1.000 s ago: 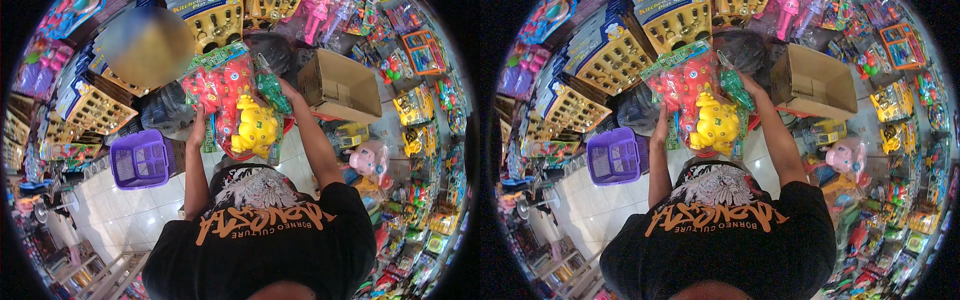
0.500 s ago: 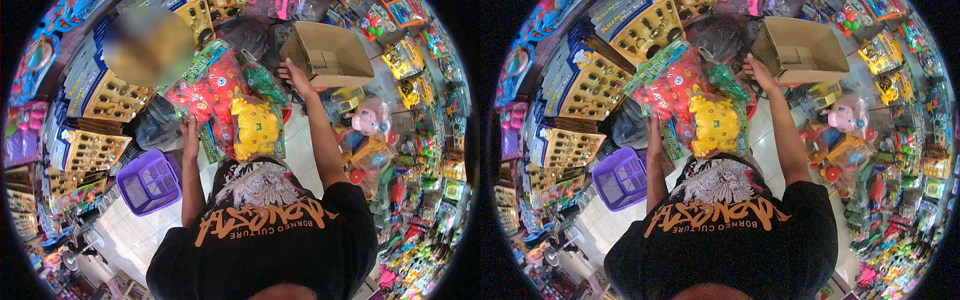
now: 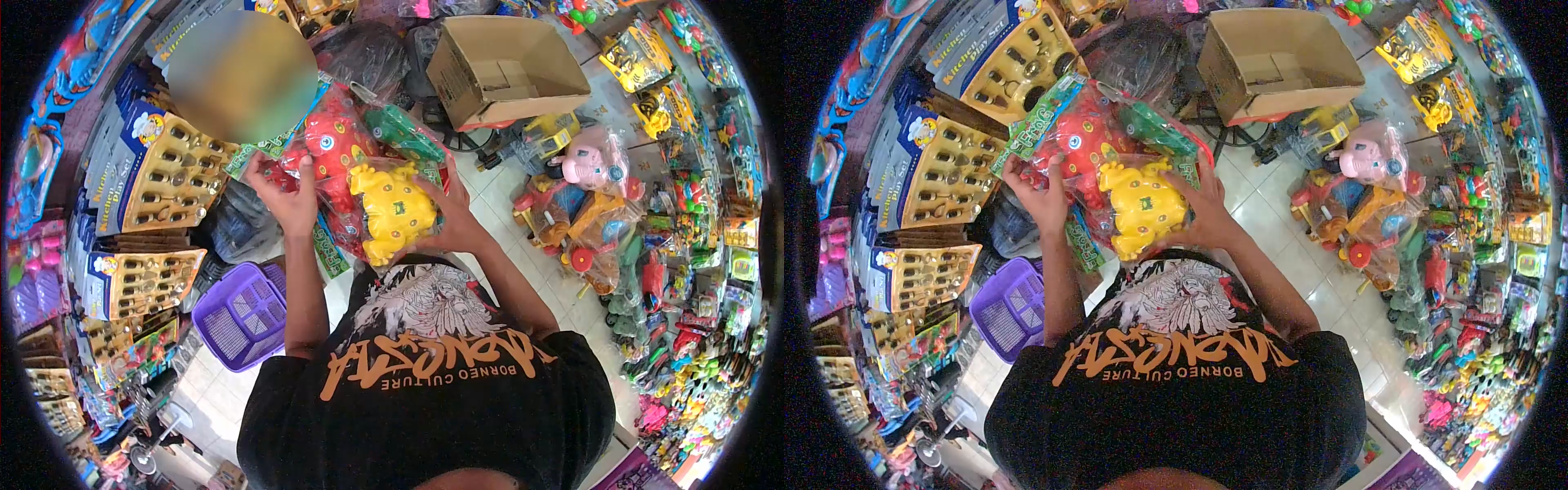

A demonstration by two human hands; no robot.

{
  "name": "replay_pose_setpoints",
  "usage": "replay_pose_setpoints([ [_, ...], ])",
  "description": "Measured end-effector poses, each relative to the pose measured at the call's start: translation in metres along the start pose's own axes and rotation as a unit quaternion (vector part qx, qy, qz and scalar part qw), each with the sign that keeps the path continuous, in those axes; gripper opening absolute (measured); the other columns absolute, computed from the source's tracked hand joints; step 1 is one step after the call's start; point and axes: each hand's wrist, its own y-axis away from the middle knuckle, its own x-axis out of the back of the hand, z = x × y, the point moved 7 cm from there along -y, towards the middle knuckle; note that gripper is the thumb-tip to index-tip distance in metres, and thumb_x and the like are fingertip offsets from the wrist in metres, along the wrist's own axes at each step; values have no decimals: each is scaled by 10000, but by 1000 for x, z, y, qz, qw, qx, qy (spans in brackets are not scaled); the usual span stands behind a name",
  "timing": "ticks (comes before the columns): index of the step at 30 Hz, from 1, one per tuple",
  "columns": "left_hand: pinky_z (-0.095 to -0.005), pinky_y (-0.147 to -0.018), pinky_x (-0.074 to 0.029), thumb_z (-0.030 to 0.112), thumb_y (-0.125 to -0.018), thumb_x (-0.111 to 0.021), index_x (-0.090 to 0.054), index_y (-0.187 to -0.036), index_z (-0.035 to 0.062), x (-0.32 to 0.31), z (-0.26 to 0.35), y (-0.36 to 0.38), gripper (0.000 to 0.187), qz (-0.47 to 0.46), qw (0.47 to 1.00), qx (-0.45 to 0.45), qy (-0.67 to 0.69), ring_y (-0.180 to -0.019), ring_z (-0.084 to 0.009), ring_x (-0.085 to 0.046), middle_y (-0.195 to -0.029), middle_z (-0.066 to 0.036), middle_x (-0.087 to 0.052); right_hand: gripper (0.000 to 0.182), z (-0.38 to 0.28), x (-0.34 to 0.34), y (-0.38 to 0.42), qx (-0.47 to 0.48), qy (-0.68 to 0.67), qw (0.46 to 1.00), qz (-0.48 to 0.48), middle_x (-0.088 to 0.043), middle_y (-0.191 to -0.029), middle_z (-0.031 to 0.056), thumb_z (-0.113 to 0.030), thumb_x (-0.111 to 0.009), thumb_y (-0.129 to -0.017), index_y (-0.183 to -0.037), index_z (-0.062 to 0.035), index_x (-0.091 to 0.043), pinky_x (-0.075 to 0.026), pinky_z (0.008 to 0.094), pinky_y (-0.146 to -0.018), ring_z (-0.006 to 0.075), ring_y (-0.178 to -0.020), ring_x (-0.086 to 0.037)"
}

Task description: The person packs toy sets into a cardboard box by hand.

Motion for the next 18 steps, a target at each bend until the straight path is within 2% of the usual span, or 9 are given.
replay_pose_setpoints([
  [4,-319,-920,-352,88,-725,-735,-319,-1238,-6,-3,11,3,667,13,1000,5,12,-1059,-201,-426,-1148,-120,-407,811,0,7,-1,35,-15,998,49,-72,-1459,238,-541,-802,-510,-1242,-329,-523,-133,534,-1058,439,-1340,-95],
  [8,-332,-926,-352,80,-751,-697,-354,-1201,3,7,28,12,570,47,998,-1,30,-1049,-207,-428,-1127,-119,-420,748,-3,13,4,44,-16,998,43,-93,-1465,210,-529,-799,-523,-1201,-314,-567,-143,542,-1055,431,-1342,-87],
  [10,-346,-889,-367,108,-741,-684,-481,-1074,3,22,44,17,404,97,985,-141,-10,-974,-239,-453,-1046,-129,-445,772,-8,13,7,45,32,998,-15,-90,-1477,167,-545,-799,-500,-1201,-321,-566,-144,560,-1050,447,-1341,-48],
  [11,-346,-889,-367,108,-741,-684,-481,-1074,3,25,46,18,404,99,985,-140,-12,-974,-239,-453,-1046,-129,-445,772,-12,19,6,47,31,998,-17,-90,-1477,167,-545,-799,-500,-1201,-321,-566,-144,560,-1050,447,-1341,-48],
  [13,-353,-847,-401,98,-744,-652,-556,-922,0,22,76,17,225,22,977,-207,43,-874,-255,-504,-929,-132,-510,773,-24,31,6,63,66,995,-43,-209,-1453,155,-523,-792,-524,-1219,-284,-554,-191,531,-1052,413,-1339,-147],
  [14,-348,-816,-422,115,-756,-650,-583,-899,-5,16,87,13,198,-28,979,-195,59,-820,-245,-534,-877,-121,-554,773,-25,36,5,65,66,995,-47,-209,-1453,155,-523,-792,-524,-1219,-284,-554,-191,531,-1052,413,-1339,-147],
  [15,-348,-816,-422,115,-756,-650,-583,-899,-5,15,96,10,198,-25,979,-194,57,-820,-245,-534,-877,-121,-554,756,-26,36,1,77,-7,992,-98,-280,-1419,161,-495,-787,-551,-1227,-257,-546,-239,497,-1043,384,-1317,-227],
  [17,-346,-830,-429,132,-774,-647,-589,-989,-1,-22,91,8,259,-285,954,-32,82,-907,-233,-557,-982,-127,-576,739,-36,43,-5,94,-78,981,-149,-352,-1385,168,-466,-781,-579,-1236,-231,-539,-287,463,-1033,355,-1295,-308],
  [18,-346,-830,-429,132,-774,-647,-589,-989,-1,-23,97,2,259,-281,955,-34,82,-907,-233,-557,-982,-127,-576,721,-48,52,-7,124,-80,977,-155,-396,-1352,168,-434,-777,-601,-1241,-213,-532,-325,435,-1014,335,-1259,-367],
])
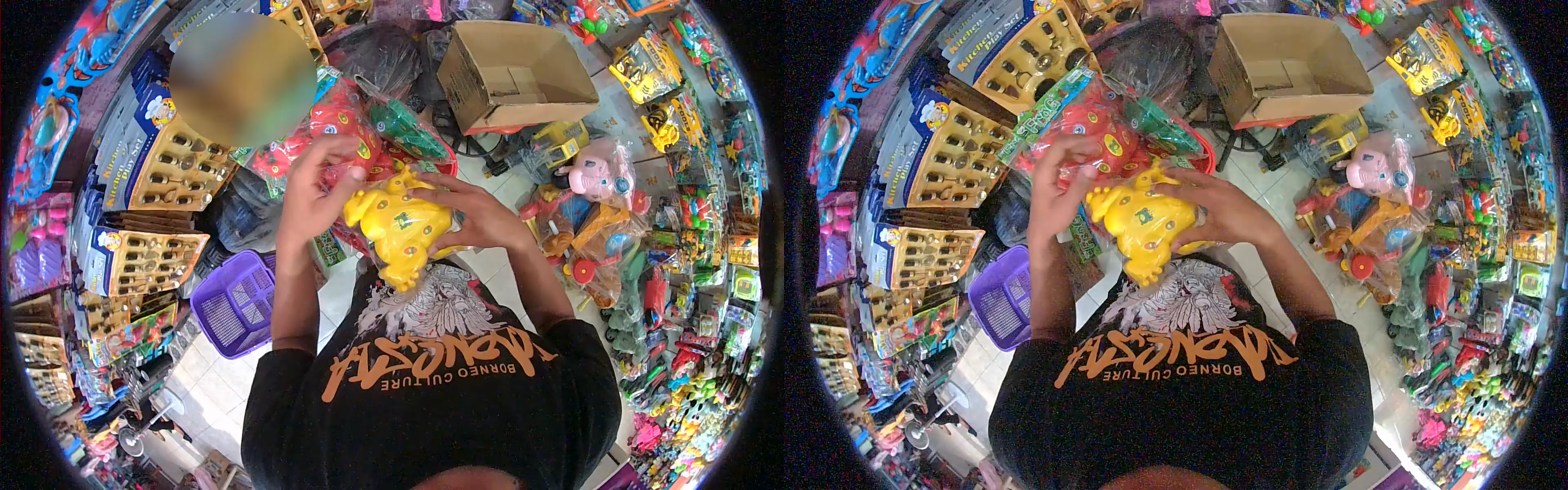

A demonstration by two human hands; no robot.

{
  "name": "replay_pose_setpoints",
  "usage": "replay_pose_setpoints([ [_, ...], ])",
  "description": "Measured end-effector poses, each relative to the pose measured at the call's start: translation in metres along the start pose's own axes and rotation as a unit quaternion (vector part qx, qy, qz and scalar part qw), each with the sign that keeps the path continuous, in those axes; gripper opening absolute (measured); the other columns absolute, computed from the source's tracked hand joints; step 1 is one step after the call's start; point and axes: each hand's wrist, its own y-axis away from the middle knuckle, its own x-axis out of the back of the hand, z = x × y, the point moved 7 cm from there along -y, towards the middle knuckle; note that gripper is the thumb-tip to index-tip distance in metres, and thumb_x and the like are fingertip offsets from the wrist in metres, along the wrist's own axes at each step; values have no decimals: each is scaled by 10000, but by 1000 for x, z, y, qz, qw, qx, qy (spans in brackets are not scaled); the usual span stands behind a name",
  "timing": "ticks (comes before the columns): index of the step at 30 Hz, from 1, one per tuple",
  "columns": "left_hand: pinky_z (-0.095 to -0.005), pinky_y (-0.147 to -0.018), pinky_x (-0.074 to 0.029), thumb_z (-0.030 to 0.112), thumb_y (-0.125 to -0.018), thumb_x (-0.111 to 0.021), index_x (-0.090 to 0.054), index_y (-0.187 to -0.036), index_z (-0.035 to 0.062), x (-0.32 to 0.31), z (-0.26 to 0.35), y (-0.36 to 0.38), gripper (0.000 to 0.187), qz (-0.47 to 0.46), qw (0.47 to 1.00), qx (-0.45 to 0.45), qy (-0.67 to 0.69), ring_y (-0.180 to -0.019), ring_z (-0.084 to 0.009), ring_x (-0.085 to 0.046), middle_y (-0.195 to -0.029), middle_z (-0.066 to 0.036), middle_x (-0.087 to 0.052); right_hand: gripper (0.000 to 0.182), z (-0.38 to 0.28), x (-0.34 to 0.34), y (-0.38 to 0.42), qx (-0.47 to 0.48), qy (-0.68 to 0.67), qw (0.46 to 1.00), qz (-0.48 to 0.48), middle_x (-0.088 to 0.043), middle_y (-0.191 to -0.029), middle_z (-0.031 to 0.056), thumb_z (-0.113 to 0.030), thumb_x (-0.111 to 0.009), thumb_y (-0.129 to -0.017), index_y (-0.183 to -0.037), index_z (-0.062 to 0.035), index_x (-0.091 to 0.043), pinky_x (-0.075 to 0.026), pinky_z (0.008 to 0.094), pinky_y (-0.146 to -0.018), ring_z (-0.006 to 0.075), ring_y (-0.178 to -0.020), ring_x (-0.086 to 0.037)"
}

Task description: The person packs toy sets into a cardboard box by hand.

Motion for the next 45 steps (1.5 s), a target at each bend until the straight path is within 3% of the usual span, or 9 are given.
replay_pose_setpoints([
  [2,-338,-884,-417,162,-809,-633,-558,-1109,5,-27,10,-4,347,-199,979,-23,34,-1040,-213,-538,-1096,-123,-561,703,-18,13,-3,30,3,1000,-7,-440,-1319,168,-402,-772,-622,-1247,-194,-525,-363,407,-994,315,-1223,-425],
  [7,-346,-956,-378,255,-866,-579,-394,-1295,13,-26,2,-3,526,-321,915,71,235,-1193,-220,-427,-1290,-108,-428,716,-66,42,-23,207,130,970,10,-429,-1330,147,-297,-774,-576,-1244,-207,-529,-384,424,-977,327,-1220,-421],
  [17,-330,-1045,-259,100,-743,-698,-261,-1373,11,6,-13,11,773,-219,938,161,217,-1263,-196,-328,-1349,-107,-372,583,-101,42,-57,283,277,918,3,-361,-1402,42,-263,-737,-595,-1158,-263,-587,-334,453,-1013,288,-1293,-335],
  [21,-343,-973,-379,100,-749,-696,-357,-1309,-12,54,-42,36,664,-39,930,191,312,-1141,-198,-484,-1229,-101,-506,584,-94,76,-69,300,215,911,182,-435,-1307,138,-239,-746,-685,-1217,-145,-525,-358,414,-986,279,-1236,-404],
  [24,-347,-938,-421,117,-762,-687,-378,-1290,-1,84,-93,68,622,62,901,209,375,-1098,-206,-525,-1209,-97,-528,525,-32,70,-82,175,6,939,296,-482,-1237,163,-256,-723,-741,-1202,-95,-528,-382,392,-960,285,-1171,-464],
  [26,-355,-945,-418,123,-763,-686,-379,-1288,-3,87,-120,85,622,102,894,198,390,-1105,-215,-522,-1218,-104,-523,506,29,15,-100,-26,-313,935,166,-523,-1168,164,-266,-693,-790,-1183,-11,-503,-413,360,-930,275,-1111,-510],
  [28,-368,-954,-416,125,-759,-683,-366,-1293,-14,85,-132,94,636,155,869,181,433,-1118,-240,-517,-1228,-122,-518,622,51,-22,-102,-59,-208,959,182,-520,-1182,181,-346,-695,-780,-1223,20,-458,-391,372,-958,284,-1111,-510],
  [35,-367,-925,-441,149,-761,-681,-353,-1302,-17,50,-156,94,653,106,815,178,541,-1077,-268,-548,-1224,-134,-521,661,50,-49,-109,-16,-22,974,225,-425,-1284,152,-187,-719,-755,-1309,-27,-395,-387,336,-959,268,-1171,-460],
  [45,-394,-918,-454,288,-759,-697,-344,-1298,-16,56,-153,75,712,107,809,145,560,-1089,-274,-540,-1228,-144,-510,531,22,-39,-111,28,-82,966,245,-302,-1402,149,-229,-751,-704,-1205,-209,-579,-238,420,-1063,338,-1292,-286],
])
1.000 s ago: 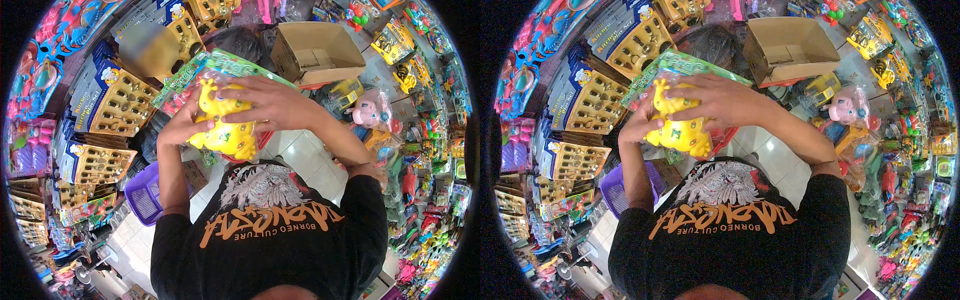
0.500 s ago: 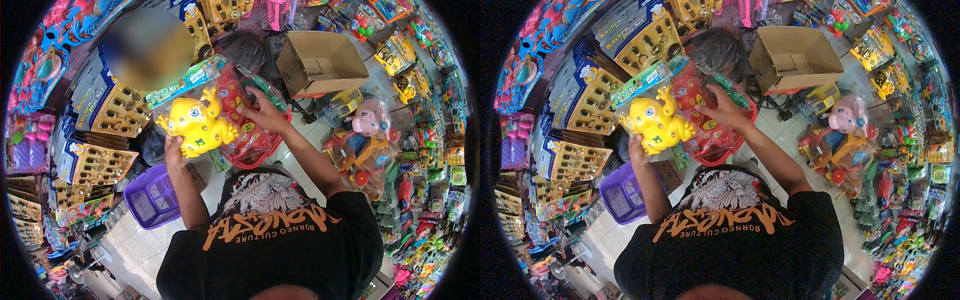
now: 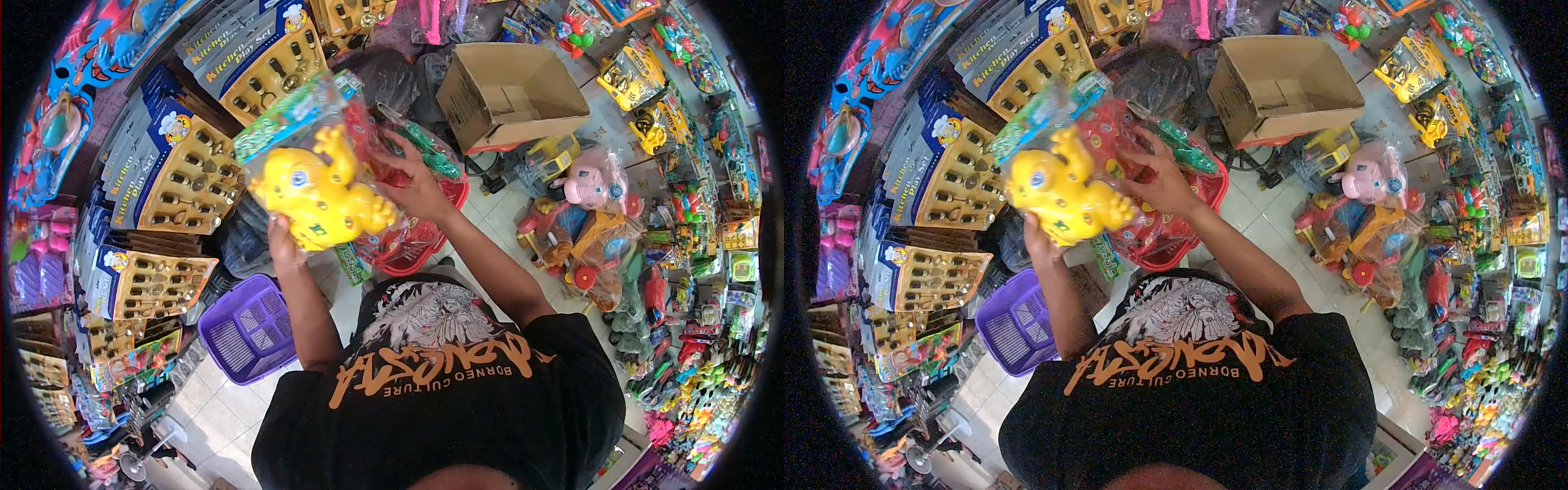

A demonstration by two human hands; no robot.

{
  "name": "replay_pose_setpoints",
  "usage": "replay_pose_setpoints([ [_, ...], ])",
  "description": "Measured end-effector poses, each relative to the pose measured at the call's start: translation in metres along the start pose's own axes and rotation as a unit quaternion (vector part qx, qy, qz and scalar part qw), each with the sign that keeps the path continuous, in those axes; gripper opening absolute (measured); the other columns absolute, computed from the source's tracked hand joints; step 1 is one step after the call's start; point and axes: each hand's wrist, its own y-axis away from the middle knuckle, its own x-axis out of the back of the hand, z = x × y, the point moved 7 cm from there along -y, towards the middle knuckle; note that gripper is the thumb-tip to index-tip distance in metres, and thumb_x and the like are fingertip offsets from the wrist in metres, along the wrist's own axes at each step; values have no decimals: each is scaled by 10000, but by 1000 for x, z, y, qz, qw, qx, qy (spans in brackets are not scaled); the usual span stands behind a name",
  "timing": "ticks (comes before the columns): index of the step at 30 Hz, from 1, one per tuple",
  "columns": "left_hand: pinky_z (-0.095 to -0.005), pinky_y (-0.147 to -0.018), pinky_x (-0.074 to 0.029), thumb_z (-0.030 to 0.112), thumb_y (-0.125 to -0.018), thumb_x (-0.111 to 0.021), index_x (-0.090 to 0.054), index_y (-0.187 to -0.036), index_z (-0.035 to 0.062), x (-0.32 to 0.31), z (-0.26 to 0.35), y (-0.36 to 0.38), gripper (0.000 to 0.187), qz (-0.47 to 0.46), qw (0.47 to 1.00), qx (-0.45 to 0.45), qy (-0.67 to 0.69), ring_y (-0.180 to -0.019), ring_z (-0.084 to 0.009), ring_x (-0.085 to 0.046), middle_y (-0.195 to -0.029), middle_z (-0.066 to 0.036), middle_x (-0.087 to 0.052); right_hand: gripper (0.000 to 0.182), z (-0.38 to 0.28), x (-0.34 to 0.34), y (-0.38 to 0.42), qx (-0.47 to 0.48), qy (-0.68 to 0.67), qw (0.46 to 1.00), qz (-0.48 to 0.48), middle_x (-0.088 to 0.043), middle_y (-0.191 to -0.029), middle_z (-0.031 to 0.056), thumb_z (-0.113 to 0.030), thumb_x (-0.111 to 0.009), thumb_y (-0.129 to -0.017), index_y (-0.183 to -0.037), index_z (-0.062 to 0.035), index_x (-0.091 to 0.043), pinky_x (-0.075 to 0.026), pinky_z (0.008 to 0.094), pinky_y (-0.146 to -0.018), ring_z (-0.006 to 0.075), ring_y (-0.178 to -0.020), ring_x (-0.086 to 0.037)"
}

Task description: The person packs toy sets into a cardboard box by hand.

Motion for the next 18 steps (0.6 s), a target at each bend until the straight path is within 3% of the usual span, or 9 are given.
replay_pose_setpoints([
  [2,-487,-966,-406,403,-820,-608,-295,-1350,23,6,14,-2,723,-35,998,-42,-13,-1167,-331,-473,-1317,-171,-431,551,-12,-1,-3,25,-29,999,-20,-275,-1419,152,-193,-745,-703,-1223,-195,-564,-224,411,-1069,325,-1309,-265],
  [4,-501,-968,-400,400,-822,-608,-290,-1356,32,-4,25,-1,723,-35,998,-54,6,-1177,-332,-463,-1328,-169,-419,595,-28,-5,-5,78,-86,991,-59,-220,-1452,158,-121,-734,-701,-1259,-166,-534,-195,393,-1082,300,-1345,-223],
  [8,-483,-952,-428,363,-774,-672,-302,-1347,10,-23,46,2,768,-11,992,-121,29,-1162,-323,-481,-1314,-172,-437,650,-49,-2,-9,45,-98,990,-88,-247,-1428,166,-170,-773,-659,-1263,-166,-533,-205,397,-1080,302,-1325,-255],
  [10,-530,-959,-406,368,-766,-678,-291,-1365,43,-23,49,3,785,-29,991,-111,75,-1174,-338,-465,-1339,-165,-410,715,-62,14,-12,83,-74,992,-65,-324,-1361,139,-152,-801,-631,-1276,-110,-494,-268,388,-1047,281,-1269,-327],
  [12,-542,-959,-400,378,-763,-675,-281,-1377,70,-33,47,3,792,-85,979,-96,155,-1184,-340,-453,-1345,-155,-407,838,-65,37,-10,102,-159,982,25,-376,-1288,109,-107,-827,-599,-1305,-61,-377,-327,371,-996,243,-1211,-370],
  [13,-533,-962,-403,387,-759,-673,-279,-1380,83,-31,42,-1,796,-69,981,-65,169,-1178,-341,-459,-1350,-149,-404,950,-65,47,-9,102,-134,985,43,-396,-1245,95,-82,-847,-567,-1317,-46,-266,-355,359,-960,220,-1179,-387],
  [14,-533,-962,-403,387,-759,-673,-279,-1380,83,-36,34,-4,796,-72,981,-63,168,-1178,-341,-459,-1350,-149,-404,950,-63,55,-7,102,-133,985,46,-396,-1245,95,-82,-847,-567,-1317,-46,-266,-355,359,-960,220,-1179,-387],
  [16,-521,-962,-408,385,-757,-672,-290,-1371,68,-61,17,-7,789,-21,987,-101,120,-1157,-337,-480,-1339,-157,-416,965,-49,80,-1,43,-230,967,103,-390,-1285,109,-216,-876,-540,-1306,-42,-315,-342,349,-992,210,-1175,-414],
  [18,-479,-955,-425,384,-745,-690,-302,-1351,29,-97,-4,-9,802,-16,996,-73,50,-1151,-317,-492,-1309,-160,-447,1060,-33,106,14,-9,-259,963,67,-356,-1338,105,-202,-883,-518,-1355,-33,-255,-331,346,-1008,198,-1215,-387],
])
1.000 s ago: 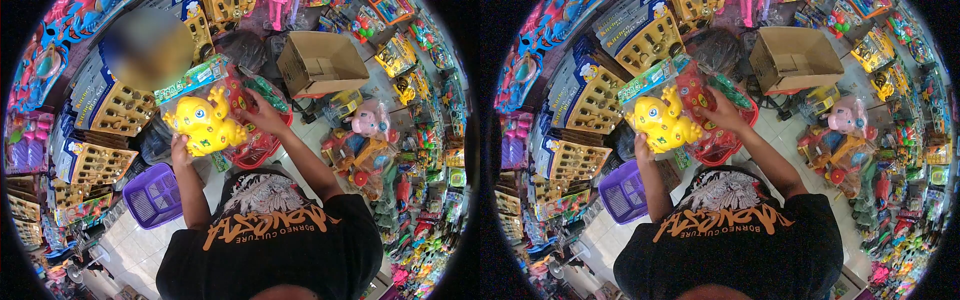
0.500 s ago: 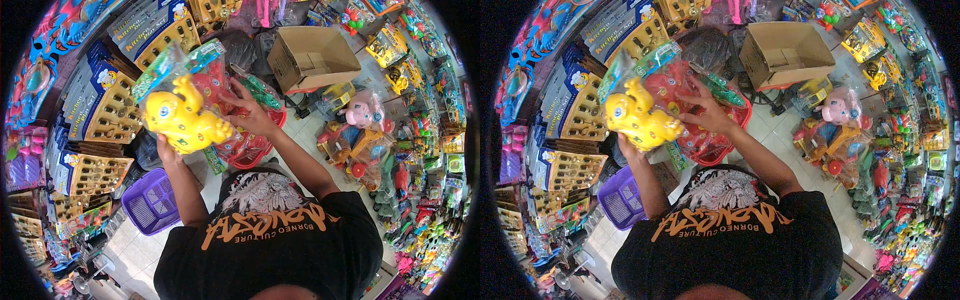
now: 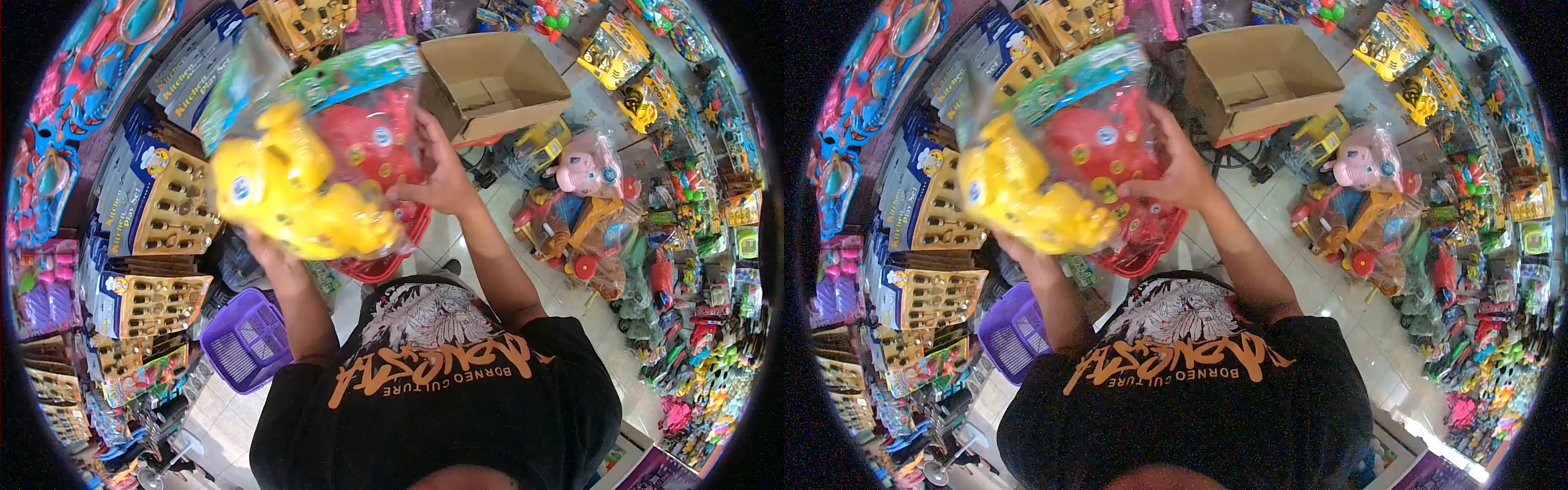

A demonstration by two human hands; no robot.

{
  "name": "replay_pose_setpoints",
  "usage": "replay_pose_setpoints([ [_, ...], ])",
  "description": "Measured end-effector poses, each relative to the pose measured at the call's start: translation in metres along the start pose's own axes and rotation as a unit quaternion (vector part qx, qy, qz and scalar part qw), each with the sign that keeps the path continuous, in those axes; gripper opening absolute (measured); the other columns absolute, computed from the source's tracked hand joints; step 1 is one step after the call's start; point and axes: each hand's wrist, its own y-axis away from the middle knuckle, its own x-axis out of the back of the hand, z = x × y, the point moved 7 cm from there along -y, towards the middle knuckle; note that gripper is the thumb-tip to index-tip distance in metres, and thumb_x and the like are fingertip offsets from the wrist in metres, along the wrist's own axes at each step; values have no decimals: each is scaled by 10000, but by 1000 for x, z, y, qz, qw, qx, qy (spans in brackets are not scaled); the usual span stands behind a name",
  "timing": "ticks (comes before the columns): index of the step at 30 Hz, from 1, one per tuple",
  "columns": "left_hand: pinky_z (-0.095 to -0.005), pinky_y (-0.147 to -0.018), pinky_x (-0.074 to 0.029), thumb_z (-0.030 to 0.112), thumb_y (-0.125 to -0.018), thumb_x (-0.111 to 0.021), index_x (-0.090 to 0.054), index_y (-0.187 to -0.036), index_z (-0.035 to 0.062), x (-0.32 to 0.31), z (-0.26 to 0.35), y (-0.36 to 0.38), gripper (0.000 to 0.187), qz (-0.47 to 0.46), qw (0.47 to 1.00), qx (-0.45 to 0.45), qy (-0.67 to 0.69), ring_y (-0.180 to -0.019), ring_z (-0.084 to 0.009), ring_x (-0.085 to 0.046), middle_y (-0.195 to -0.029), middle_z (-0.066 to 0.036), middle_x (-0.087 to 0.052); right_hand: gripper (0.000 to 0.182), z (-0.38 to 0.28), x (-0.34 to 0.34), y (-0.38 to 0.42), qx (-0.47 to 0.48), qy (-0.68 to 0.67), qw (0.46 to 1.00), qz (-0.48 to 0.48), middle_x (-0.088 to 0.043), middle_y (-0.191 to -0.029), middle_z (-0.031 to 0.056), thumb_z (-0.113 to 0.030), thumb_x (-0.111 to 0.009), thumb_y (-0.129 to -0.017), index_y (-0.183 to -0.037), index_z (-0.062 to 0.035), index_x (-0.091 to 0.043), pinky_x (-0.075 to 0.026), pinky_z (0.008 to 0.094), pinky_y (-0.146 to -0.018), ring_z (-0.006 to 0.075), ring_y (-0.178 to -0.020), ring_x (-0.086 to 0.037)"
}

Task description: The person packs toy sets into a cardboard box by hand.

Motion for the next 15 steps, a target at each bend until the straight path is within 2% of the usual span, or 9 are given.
replay_pose_setpoints([
  [2,-463,-953,-429,395,-742,-700,-305,-1347,24,-32,-33,-2,812,-55,997,38,-40,-1151,-306,-494,-1304,-151,-453,1153,-5,28,10,1,84,995,-58,-308,-1391,100,-179,-887,-501,-1400,-30,-181,-312,347,-1028,197,-1252,-348],
  [3,-463,-953,-429,395,-742,-700,-305,-1347,24,-40,-48,-3,812,-66,996,40,-38,-1151,-306,-494,-1304,-151,-453,1174,-15,39,16,-13,17,999,-41,-298,-1403,101,-128,-879,-501,-1417,-33,-150,-287,339,-1046,190,-1266,-325],
  [4,-480,-972,-402,403,-778,-659,-310,-1354,52,-48,-68,0,760,-94,994,57,-28,-1171,-310,-474,-1326,-142,-433,1174,-19,53,20,-6,22,999,-32,-298,-1403,101,-128,-879,-501,-1417,-33,-150,-287,339,-1046,190,-1266,-325],
  [6,-498,-992,-375,412,-814,-617,-315,-1362,79,-69,-100,1,709,-132,987,87,-17,-1191,-315,-454,-1348,-132,-413,1126,-19,87,34,-6,-12,999,30,-310,-1397,109,-68,-863,-514,-1408,-19,-179,-283,332,-1049,190,-1264,-329],
  [7,-467,-971,-405,371,-804,-641,-319,-1346,54,-77,-116,1,706,-110,986,128,4,-1169,-297,-477,-1319,-134,-440,1085,-25,104,39,33,82,995,40,-317,-1392,111,-22,-836,-552,-1406,-1,-167,-285,334,-1049,188,-1262,-334],
  [8,-437,-949,-435,330,-795,-665,-323,-1331,28,-86,-132,1,704,-87,982,168,23,-1148,-280,-500,-1291,-136,-468,1085,-27,119,48,35,85,994,55,-317,-1392,111,-22,-836,-552,-1406,-1,-167,-285,334,-1049,188,-1262,-334],
  [9,-423,-944,-438,297,-817,-646,-333,-1320,26,-105,-145,-2,651,-123,977,174,20,-1137,-273,-510,-1267,-128,-487,1067,-26,135,57,22,68,994,81,-320,-1392,109,-15,-828,-566,-1404,6,-167,-289,335,-1047,186,-1257,-343],
  [11,-420,-935,-443,294,-819,-646,-330,-1319,23,-110,-176,-3,651,-130,968,216,-9,-1125,-272,-520,-1260,-127,-491,1049,-22,168,76,14,50,992,117,-322,-1392,107,-8,-819,-581,-1402,13,-166,-293,335,-1045,185,-1253,-351],
  [15,-410,-907,-463,290,-848,-611,-327,-1319,22,-118,-235,6,613,-119,940,318,-32,-1093,-269,-543,-1249,-127,-498,865,-15,241,131,9,84,971,222,-361,-1366,112,-34,-744,-708,-1387,16,-211,-336,317,-1010,171,-1212,-401],
])
